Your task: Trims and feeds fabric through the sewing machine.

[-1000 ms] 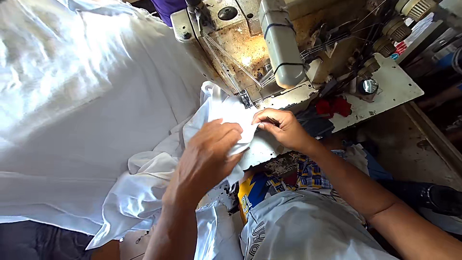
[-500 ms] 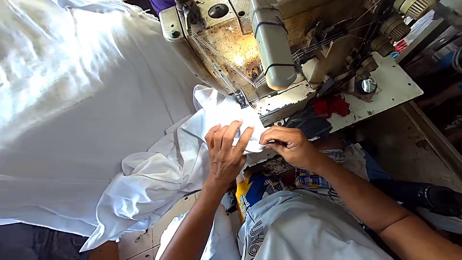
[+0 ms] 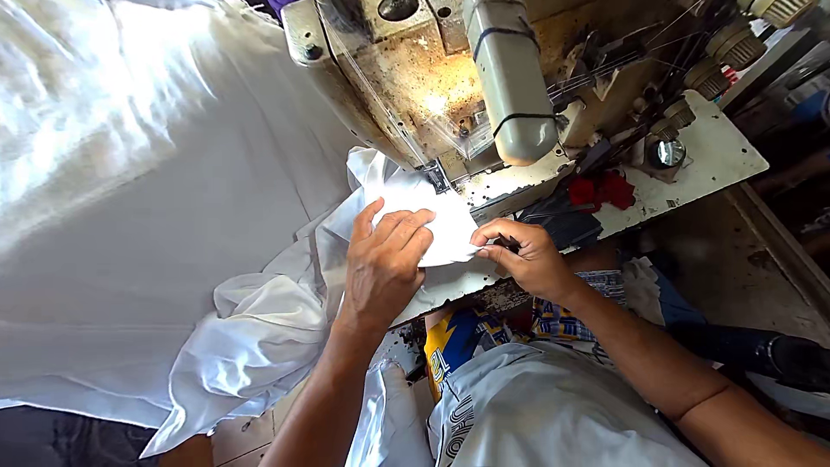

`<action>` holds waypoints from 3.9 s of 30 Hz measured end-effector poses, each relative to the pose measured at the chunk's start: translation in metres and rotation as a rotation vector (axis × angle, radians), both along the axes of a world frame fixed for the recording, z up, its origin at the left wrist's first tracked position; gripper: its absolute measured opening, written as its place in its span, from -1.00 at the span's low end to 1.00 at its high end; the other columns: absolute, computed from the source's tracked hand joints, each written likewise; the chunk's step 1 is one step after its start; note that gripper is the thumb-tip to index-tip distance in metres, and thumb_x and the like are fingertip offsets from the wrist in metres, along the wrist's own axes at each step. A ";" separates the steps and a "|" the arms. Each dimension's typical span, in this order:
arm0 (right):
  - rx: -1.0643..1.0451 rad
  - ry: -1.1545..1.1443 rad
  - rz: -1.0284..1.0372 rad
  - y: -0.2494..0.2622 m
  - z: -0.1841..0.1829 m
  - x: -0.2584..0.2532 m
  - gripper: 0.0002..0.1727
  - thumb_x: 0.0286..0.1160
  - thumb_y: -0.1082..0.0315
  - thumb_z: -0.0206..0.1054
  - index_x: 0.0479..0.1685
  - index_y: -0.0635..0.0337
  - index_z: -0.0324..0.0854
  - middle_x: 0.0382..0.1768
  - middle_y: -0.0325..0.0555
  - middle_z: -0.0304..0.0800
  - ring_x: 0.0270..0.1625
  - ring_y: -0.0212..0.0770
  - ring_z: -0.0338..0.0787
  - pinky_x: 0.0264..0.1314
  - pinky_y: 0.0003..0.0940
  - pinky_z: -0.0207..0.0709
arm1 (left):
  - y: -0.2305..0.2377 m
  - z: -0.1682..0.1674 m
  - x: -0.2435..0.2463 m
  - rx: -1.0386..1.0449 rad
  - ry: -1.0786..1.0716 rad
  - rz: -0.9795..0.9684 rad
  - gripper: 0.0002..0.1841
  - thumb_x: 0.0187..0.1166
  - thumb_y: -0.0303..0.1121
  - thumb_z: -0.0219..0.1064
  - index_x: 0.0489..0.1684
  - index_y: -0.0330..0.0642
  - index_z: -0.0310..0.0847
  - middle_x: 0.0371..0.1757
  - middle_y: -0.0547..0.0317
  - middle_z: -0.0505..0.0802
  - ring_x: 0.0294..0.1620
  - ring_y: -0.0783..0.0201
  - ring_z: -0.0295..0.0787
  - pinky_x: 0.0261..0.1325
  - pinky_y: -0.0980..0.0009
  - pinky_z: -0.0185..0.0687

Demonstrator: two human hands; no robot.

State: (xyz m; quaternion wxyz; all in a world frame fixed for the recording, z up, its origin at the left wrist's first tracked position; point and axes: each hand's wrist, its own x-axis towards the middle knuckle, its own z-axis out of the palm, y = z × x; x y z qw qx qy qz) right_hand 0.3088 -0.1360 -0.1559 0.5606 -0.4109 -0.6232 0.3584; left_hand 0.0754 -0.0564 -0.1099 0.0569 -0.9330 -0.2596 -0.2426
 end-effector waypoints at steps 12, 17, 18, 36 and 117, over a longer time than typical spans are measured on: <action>0.046 0.056 -0.042 0.035 0.009 -0.011 -0.87 0.55 0.63 0.32 -0.06 0.34 0.71 -0.03 -0.04 0.83 -0.15 -0.28 0.81 -0.13 -0.39 0.75 | 0.021 0.018 0.001 -0.144 -0.004 -0.064 -0.81 0.44 -0.42 0.27 -0.14 -0.19 0.79 0.35 -0.05 0.72 0.31 -0.09 0.63 0.32 -0.04 0.51; 0.082 0.054 -0.031 0.038 0.006 -0.011 -0.86 0.57 0.64 0.29 -0.04 0.38 0.72 -0.01 0.01 0.84 -0.06 -0.25 0.83 0.00 -0.35 0.77 | 0.027 0.041 -0.033 -0.219 0.210 0.086 -0.37 0.47 0.38 0.28 -0.27 -0.11 0.78 0.45 -0.11 0.64 0.47 -0.25 0.49 0.42 -0.29 0.39; 0.092 0.045 -0.030 0.040 0.005 -0.011 -0.85 0.57 0.64 0.29 -0.03 0.39 0.72 0.01 0.02 0.85 -0.04 -0.24 0.84 0.04 -0.34 0.77 | 0.030 0.050 -0.043 -0.218 0.229 0.140 -0.38 0.48 0.35 0.31 -0.29 -0.13 0.79 0.47 -0.13 0.62 0.51 -0.30 0.45 0.43 -0.35 0.35; 0.063 -0.116 0.105 -0.034 -0.004 0.013 -0.88 0.58 0.51 0.39 -0.07 0.34 0.80 0.01 -0.08 0.86 0.06 -0.33 0.85 0.14 -0.40 0.79 | -0.052 -0.051 0.013 0.046 -0.159 0.098 -0.39 0.50 0.05 0.46 0.56 0.12 0.57 0.42 -0.08 0.61 0.37 -0.11 0.50 0.49 -0.10 0.25; 0.136 -0.159 0.102 -0.030 0.007 0.013 -0.89 0.54 0.56 0.39 -0.08 0.36 0.79 -0.01 -0.07 0.86 0.09 -0.31 0.85 0.20 -0.38 0.79 | -0.020 -0.019 -0.010 0.050 0.008 -0.032 -0.47 0.53 -0.16 0.41 0.53 0.02 0.62 0.54 -0.11 0.62 0.52 -0.19 0.52 0.67 -0.32 0.10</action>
